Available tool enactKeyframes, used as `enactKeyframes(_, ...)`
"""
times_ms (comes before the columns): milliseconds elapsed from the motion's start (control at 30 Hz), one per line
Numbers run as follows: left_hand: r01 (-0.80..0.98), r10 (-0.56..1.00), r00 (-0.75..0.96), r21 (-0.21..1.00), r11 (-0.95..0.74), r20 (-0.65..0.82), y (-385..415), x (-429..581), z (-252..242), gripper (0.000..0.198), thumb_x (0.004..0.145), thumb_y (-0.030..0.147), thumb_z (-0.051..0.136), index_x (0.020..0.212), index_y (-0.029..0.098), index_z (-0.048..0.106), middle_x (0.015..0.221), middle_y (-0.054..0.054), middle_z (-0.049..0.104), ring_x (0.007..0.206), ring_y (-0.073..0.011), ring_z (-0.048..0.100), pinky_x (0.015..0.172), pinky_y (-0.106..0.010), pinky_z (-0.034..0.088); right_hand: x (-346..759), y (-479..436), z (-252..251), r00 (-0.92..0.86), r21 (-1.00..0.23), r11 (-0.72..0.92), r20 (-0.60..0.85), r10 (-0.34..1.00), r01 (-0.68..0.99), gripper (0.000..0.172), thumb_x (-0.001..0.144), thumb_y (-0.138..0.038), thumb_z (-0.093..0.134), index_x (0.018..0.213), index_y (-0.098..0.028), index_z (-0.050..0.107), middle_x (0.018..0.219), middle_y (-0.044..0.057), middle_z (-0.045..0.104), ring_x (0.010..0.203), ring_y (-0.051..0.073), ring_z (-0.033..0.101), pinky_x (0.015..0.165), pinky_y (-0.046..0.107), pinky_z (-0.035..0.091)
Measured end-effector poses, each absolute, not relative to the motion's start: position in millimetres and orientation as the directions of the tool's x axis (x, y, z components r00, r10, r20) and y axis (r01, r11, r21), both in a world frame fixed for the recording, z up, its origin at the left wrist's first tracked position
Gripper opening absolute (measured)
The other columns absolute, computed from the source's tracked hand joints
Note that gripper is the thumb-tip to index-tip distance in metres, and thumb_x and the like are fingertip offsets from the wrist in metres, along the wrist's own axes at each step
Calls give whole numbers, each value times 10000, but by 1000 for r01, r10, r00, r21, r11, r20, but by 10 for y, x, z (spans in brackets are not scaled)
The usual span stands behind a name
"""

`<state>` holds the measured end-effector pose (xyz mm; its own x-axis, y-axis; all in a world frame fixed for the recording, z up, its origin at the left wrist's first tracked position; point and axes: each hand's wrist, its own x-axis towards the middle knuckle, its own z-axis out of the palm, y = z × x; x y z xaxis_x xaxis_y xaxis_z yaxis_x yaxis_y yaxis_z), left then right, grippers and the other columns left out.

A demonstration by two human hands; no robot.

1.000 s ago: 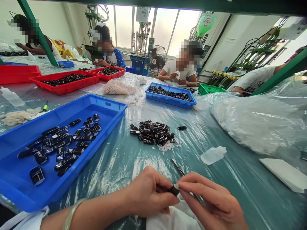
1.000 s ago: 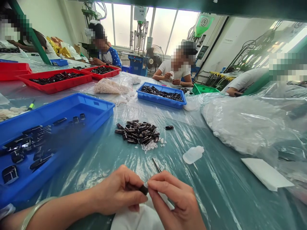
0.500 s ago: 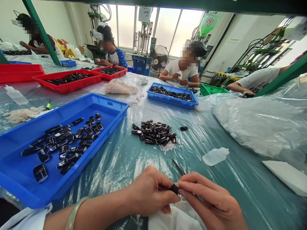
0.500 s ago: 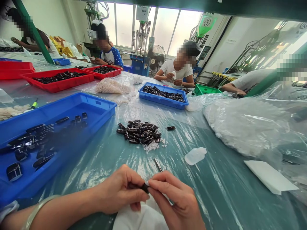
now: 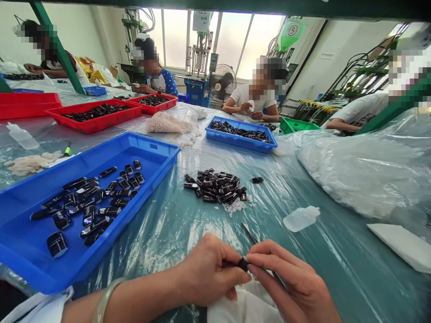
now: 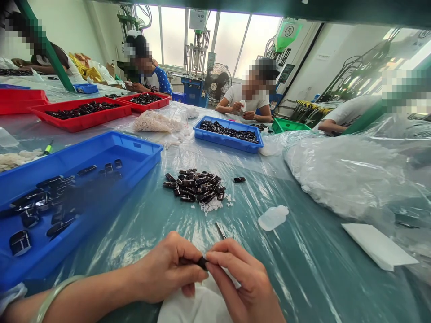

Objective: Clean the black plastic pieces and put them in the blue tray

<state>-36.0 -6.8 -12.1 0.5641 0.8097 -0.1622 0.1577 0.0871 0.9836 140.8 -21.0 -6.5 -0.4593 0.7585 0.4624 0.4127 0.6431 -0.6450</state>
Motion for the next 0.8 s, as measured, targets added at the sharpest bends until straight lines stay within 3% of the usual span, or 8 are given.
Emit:
enactKeyframes(233,232,815,577,967,-102,-52,-81,-374,-119,249,696,161,504,465,155,413,437,31,476,433,-84,481,443,-172,333,1372,-240,-61,-415,-700,579,419,807,419,145,819,-92,515,810,-204,607,760,30,603,673,131,597,591,216,506)
enactKeyframes(400,269,888,460,950,-159,18,-24,-418,-20,251,744,179,486,500,149,434,489,26,473,485,-79,441,474,-190,308,1480,-178,3,-251,-746,453,378,891,487,134,833,-183,522,941,-219,593,834,27,633,719,147,596,618,236,491)
enactKeyframes(500,265,914,405,960,-90,-26,1,-430,-13,231,768,218,478,549,147,458,514,26,462,510,-88,440,478,-197,309,1572,-139,92,-324,-689,307,110,940,657,148,853,-262,471,777,-205,584,668,-2,588,582,133,529,509,233,421)
enactKeyframes(633,265,911,409,962,-62,-55,-2,-432,-49,234,772,234,484,557,150,443,522,30,431,519,-91,434,477,-201,305,1598,-154,203,-397,-464,240,-277,875,853,99,750,-219,524,655,-194,518,617,-16,543,539,122,461,471,226,342)
enactKeyframes(800,274,908,412,961,-46,-74,-8,-429,-54,214,778,230,477,582,146,461,532,28,433,525,-95,440,479,-205,304,1532,-228,244,-368,-309,245,-449,814,919,121,591,-79,501,605,-193,462,617,-20,535,561,121,453,484,216,299)
